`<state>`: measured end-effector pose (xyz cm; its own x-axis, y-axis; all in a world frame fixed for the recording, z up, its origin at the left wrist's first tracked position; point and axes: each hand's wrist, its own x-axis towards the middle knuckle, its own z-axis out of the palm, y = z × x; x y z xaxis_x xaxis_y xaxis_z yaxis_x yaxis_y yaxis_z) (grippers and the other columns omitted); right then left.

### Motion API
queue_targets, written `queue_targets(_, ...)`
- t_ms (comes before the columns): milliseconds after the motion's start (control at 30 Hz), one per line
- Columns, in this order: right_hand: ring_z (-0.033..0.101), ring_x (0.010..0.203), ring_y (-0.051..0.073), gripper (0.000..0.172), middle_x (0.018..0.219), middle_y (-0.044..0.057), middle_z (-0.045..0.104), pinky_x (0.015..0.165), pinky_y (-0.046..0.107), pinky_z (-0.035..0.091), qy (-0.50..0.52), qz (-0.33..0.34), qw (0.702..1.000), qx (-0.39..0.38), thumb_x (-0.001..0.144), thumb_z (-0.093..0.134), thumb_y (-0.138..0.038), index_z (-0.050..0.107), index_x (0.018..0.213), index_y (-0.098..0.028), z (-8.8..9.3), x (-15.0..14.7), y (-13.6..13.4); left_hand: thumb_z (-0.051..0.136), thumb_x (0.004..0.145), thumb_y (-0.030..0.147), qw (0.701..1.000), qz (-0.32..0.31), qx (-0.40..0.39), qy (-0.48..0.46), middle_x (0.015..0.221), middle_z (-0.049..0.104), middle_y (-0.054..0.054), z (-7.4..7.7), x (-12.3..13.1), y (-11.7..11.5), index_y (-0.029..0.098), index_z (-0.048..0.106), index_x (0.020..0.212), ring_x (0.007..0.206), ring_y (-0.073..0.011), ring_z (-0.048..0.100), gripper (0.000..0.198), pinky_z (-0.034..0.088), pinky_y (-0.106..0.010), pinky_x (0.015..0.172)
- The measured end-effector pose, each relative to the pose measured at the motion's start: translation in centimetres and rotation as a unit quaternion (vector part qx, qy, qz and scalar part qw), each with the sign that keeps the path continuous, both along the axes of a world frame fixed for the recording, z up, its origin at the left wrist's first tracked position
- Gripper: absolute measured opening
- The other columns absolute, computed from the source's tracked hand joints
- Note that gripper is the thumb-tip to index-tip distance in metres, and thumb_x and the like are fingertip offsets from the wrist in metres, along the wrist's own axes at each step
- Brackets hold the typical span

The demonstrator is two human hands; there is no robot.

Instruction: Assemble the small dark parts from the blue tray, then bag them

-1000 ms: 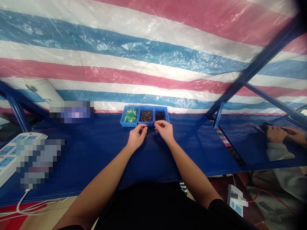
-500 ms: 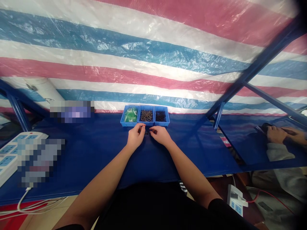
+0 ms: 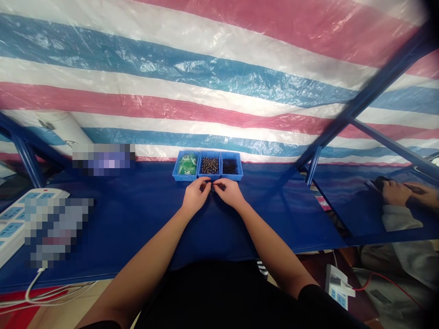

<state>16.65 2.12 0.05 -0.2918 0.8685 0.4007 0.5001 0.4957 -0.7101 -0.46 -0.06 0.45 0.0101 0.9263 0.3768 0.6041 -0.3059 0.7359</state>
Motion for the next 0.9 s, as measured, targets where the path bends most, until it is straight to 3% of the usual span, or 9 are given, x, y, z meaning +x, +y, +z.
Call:
queue_targets(200,0.066,0.073,0.015,0.017,0.086,0.002,0.072,0.068,0.027,0.051,0.072,-0.024,0.997,-0.005,0.084,0.058,-0.026,0.072,0.094,-0.022,0.09,-0.12,-0.04,0.049,0.092,0.042,1.0,-0.013,-0.007,0.0,0.086,0.07,-0.002,-0.21,0.06,0.13,0.022,0.066,0.096,0.073,-0.0157,0.064,0.027,0.048,-0.026,0.068)
queue_targets(700,0.066,0.074,0.017,0.02,0.087,0.003,0.073,0.067,0.027,0.052,0.135,-0.038,0.988,-0.064,0.082,0.06,-0.031,0.073,0.094,-0.02,0.5,-0.13,-0.11,0.05,0.091,0.044,0.999,-0.022,-0.017,-0.02,0.074,0.066,0.001,0.14,0.21,-0.17,0.022,0.065,0.093,0.063,-0.0131,0.059,0.027,0.043,-0.024,0.061)
queue_targets(900,0.066,0.075,0.017,0.021,0.089,0.004,0.073,0.068,0.028,0.053,0.148,-0.036,0.985,-0.075,0.082,0.061,-0.032,0.072,0.094,-0.02,0.27,-0.17,-0.04,0.052,0.089,0.043,0.999,-0.018,0.002,-0.034,0.064,0.057,0.003,-0.13,0.26,-0.18,0.021,0.063,0.098,0.054,-0.0109,0.05,0.026,0.041,-0.023,0.057)
